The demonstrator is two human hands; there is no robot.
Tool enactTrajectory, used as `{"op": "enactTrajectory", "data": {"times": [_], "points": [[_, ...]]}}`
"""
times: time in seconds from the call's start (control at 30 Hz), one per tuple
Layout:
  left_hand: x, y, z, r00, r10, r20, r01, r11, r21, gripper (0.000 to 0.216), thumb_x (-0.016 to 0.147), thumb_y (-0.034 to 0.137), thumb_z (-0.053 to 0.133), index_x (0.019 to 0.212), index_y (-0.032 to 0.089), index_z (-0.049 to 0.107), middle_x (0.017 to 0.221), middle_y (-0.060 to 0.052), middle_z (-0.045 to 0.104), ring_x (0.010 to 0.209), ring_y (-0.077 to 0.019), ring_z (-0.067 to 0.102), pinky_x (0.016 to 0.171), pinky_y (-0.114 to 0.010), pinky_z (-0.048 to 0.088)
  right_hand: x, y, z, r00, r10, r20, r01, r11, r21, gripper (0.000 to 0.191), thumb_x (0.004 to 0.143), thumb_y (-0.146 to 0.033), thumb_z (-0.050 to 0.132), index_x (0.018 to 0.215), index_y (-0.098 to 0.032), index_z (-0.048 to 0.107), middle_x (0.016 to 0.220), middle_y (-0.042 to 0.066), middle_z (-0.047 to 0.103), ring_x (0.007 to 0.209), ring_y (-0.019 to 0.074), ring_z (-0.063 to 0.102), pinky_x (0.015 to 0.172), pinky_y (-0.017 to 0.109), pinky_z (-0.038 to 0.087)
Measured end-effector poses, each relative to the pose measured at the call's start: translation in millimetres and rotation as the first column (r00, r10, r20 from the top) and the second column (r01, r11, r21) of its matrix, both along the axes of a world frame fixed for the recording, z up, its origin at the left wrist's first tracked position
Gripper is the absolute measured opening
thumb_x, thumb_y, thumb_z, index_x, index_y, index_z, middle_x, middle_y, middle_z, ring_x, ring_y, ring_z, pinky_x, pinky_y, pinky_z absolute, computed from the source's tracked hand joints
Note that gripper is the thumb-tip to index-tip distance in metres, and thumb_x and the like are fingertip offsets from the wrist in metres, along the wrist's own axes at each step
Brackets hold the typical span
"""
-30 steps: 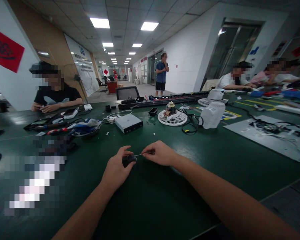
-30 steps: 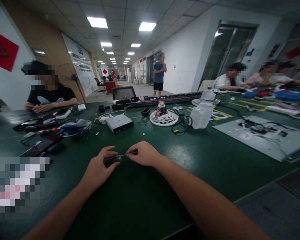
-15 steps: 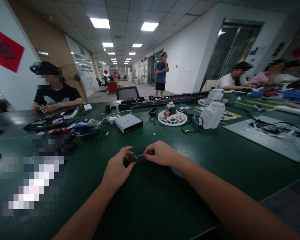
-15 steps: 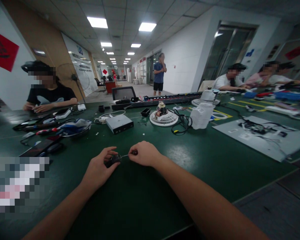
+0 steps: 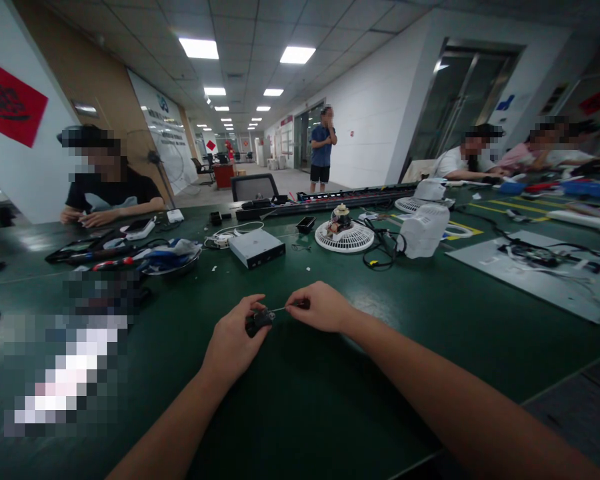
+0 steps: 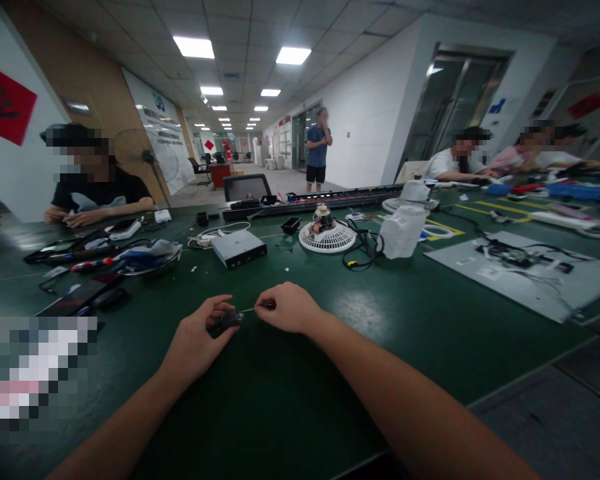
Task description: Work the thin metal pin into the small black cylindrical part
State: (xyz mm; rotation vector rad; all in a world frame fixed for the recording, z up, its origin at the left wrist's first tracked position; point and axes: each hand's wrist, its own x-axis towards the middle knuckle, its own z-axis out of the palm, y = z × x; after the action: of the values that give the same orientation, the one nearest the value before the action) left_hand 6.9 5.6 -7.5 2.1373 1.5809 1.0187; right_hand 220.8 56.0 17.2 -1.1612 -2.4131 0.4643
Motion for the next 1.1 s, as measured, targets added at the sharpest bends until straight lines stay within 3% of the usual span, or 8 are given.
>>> {"op": "enactTrajectory", "data": {"times": [0.2,0.33,0.47,0.53,0.63,0.8,0.97,1.1], "points": [[0,2,-1.4,0.998,0.066,-0.022,-0.066,0.998,-0.009,0.051,0.077,0.022,0.067,0.125,0.027,0.050,0.106,-0.002,0.069,0.096,-0.0209,0.067,0.089,-0.040,0.053,-3,-3,0.8,0.997,-0.059,0.041,0.057,0.996,0.062,0.020,0.083,-0.033,0.056,0.083,-0.022,0.073,0.069,0.000,0.068,0.059,0.0126,0.057,0.055,0.024,0.034],[0,2,-1.1,0.997,0.081,-0.004,-0.081,0.997,-0.014,0.050,0.077,0.024,0.066,0.125,0.027,0.050,0.108,-0.002,0.069,0.096,-0.0206,0.067,0.088,-0.038,0.053,-3,-3,-0.8,0.983,-0.179,0.030,0.176,0.980,0.095,0.021,0.084,-0.036,0.056,0.076,-0.020,0.068,0.067,0.001,0.066,0.059,0.0142,0.056,0.054,0.026,0.033],[0,1,-0.7,0.998,0.057,-0.021,-0.057,0.998,-0.039,0.054,0.077,0.019,0.066,0.127,0.028,0.048,0.110,-0.001,0.070,0.102,-0.0201,0.066,0.094,-0.038,0.050,-3,1,-3.0,0.963,-0.256,-0.087,0.260,0.965,0.043,0.027,0.093,-0.037,0.042,0.079,-0.020,0.057,0.068,0.002,0.063,0.060,0.0155,0.056,0.055,0.027,0.033],[1,-1,0.1,0.998,0.002,-0.063,-0.004,0.999,-0.036,0.055,0.077,0.017,0.065,0.128,0.029,0.047,0.111,0.000,0.070,0.106,-0.0201,0.064,0.096,-0.038,0.048,-4,3,-5.5,0.956,-0.220,-0.193,0.218,0.975,-0.033,0.024,0.095,-0.035,0.039,0.081,-0.020,0.050,0.069,0.002,0.061,0.062,0.0149,0.057,0.057,0.027,0.036],[3,-5,2.3,0.981,-0.082,-0.175,0.084,0.996,0.002,0.054,0.077,0.015,0.064,0.127,0.030,0.050,0.117,0.000,0.068,0.107,-0.0213,0.063,0.095,-0.040,0.047,-8,2,-11.0,0.961,-0.101,-0.257,0.065,0.987,-0.146,0.015,0.085,-0.029,0.057,0.083,-0.021,0.044,0.076,0.001,0.064,0.067,0.0144,0.059,0.059,0.025,0.040],[7,-8,4.1,0.963,-0.114,-0.244,0.134,0.989,0.066,0.052,0.078,0.015,0.063,0.127,0.028,0.052,0.119,-0.002,0.067,0.102,-0.0219,0.063,0.093,-0.041,0.048,-13,-5,-15.2,0.993,0.030,-0.114,-0.051,0.981,-0.185,0.024,0.072,-0.021,0.068,0.083,-0.020,0.046,0.084,0.002,0.066,0.069,0.0143,0.060,0.055,0.023,0.038],[4,-4,1.7,0.982,-0.035,-0.186,0.047,0.997,0.059,0.051,0.078,0.016,0.064,0.126,0.028,0.051,0.113,-0.003,0.069,0.103,-0.0240,0.064,0.092,-0.043,0.049,-12,-4,-11.2,0.998,-0.055,0.041,0.058,0.994,-0.095,0.018,0.077,-0.026,0.066,0.084,-0.020,0.050,0.081,0.001,0.065,0.069,0.0146,0.058,0.055,0.025,0.034],[1,-1,1.1,0.993,0.004,-0.114,-0.003,1.000,0.006,0.051,0.078,0.017,0.063,0.126,0.027,0.050,0.111,-0.003,0.070,0.103,-0.0230,0.066,0.094,-0.042,0.050,-6,-1,-3.2,0.978,-0.208,0.031,0.208,0.978,-0.001,0.018,0.086,-0.036,0.057,0.083,-0.020,0.049,0.077,0.003,0.064,0.067,0.0153,0.058,0.056,0.027,0.032]]}}
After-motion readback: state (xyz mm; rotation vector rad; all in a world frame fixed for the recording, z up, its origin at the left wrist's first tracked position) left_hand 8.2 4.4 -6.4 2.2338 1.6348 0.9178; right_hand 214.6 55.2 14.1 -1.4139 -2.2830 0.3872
